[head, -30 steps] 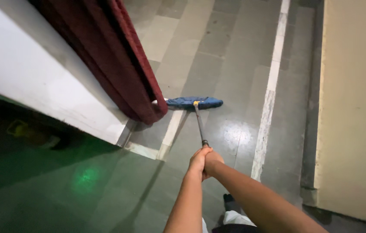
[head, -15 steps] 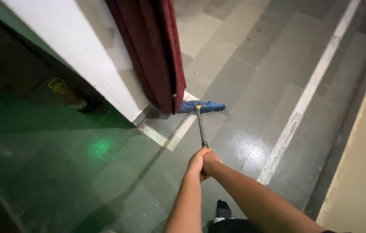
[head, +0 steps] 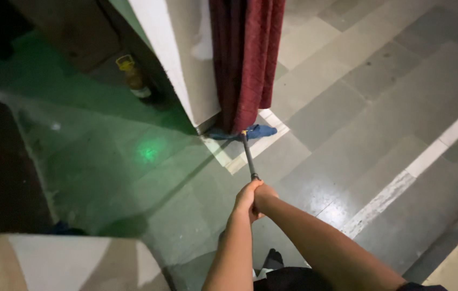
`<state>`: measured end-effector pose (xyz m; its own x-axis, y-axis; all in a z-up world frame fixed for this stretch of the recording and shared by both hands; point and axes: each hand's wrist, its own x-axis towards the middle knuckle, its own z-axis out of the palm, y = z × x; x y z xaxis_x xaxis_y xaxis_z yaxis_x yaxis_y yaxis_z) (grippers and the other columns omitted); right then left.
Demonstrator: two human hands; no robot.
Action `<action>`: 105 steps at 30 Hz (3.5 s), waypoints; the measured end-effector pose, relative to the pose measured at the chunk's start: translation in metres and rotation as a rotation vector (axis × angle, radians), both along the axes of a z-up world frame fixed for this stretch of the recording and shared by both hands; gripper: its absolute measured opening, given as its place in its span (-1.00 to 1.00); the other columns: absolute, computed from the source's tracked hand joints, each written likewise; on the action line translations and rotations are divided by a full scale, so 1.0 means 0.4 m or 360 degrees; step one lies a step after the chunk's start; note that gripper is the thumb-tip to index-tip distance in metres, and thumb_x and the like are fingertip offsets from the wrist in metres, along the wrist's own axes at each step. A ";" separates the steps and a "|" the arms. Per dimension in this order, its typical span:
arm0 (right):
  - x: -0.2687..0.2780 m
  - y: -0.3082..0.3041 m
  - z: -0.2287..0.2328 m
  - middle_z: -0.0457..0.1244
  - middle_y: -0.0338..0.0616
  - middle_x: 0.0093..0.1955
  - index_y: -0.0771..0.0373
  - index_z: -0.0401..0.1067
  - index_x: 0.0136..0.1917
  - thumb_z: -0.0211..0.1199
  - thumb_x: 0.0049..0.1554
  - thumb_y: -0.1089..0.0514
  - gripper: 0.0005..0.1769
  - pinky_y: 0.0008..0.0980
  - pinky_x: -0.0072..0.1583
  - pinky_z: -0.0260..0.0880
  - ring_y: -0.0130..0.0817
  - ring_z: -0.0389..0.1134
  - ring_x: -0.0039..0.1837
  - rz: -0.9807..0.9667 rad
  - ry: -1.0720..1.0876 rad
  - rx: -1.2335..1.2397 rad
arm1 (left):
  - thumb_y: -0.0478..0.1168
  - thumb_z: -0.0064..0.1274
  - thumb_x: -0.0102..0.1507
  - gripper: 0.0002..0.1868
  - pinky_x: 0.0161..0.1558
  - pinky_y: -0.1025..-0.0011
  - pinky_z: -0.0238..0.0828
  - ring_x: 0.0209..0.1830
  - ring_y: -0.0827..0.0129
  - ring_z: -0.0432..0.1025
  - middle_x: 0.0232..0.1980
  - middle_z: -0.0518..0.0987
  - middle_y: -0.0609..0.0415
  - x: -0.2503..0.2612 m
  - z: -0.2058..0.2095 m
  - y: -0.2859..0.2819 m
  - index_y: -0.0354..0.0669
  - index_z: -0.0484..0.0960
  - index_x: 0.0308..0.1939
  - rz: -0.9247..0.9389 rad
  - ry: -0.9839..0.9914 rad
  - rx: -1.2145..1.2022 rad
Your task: The person mops a tiled floor using a mop with a blue head and a metal handle, moving through a hallway and cleaning around a sink and a washing machine.
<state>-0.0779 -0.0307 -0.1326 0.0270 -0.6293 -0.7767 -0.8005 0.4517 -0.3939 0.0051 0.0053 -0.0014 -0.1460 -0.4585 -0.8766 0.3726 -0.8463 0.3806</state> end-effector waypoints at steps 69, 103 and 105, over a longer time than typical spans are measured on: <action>0.342 0.603 0.401 0.38 0.13 0.08 -0.02 -0.16 0.67 -0.12 0.22 0.20 -0.22 -0.04 0.17 0.43 0.04 0.44 0.15 0.0363 0.0389 -0.0165 | -0.17 0.07 0.21 -0.18 0.51 -0.08 -0.19 0.63 0.05 -0.11 0.62 0.02 -0.11 0.593 0.099 0.457 -0.05 0.12 0.54 -0.1551 -0.2285 -0.1316; 0.206 0.769 0.357 0.37 0.09 0.05 -0.01 -0.32 0.70 -0.13 0.23 0.24 -0.16 -0.01 0.09 0.47 0.01 0.45 0.08 0.0346 0.0557 -0.0189 | -0.13 0.15 0.23 -0.10 0.53 -0.02 -0.16 0.64 0.13 -0.12 0.64 0.00 0.02 0.581 0.129 0.471 0.06 0.03 0.58 -0.1951 -0.2185 -0.1147; 0.205 0.736 0.350 0.36 0.11 0.07 0.00 -0.34 0.71 -0.14 0.25 0.24 -0.16 -0.02 0.10 0.47 0.02 0.45 0.09 0.0337 0.0518 -0.0168 | -0.14 0.15 0.22 -0.11 0.53 -0.02 -0.17 0.64 0.13 -0.12 0.64 0.01 0.00 0.575 0.130 0.486 0.08 0.04 0.58 -0.1960 -0.2201 -0.1198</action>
<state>0.0040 0.2638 0.0073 -0.0722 -0.7130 -0.6974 -0.9622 0.2340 -0.1396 0.2349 0.1998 0.0505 -0.1309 -0.9213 -0.3662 -0.9809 0.0668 0.1824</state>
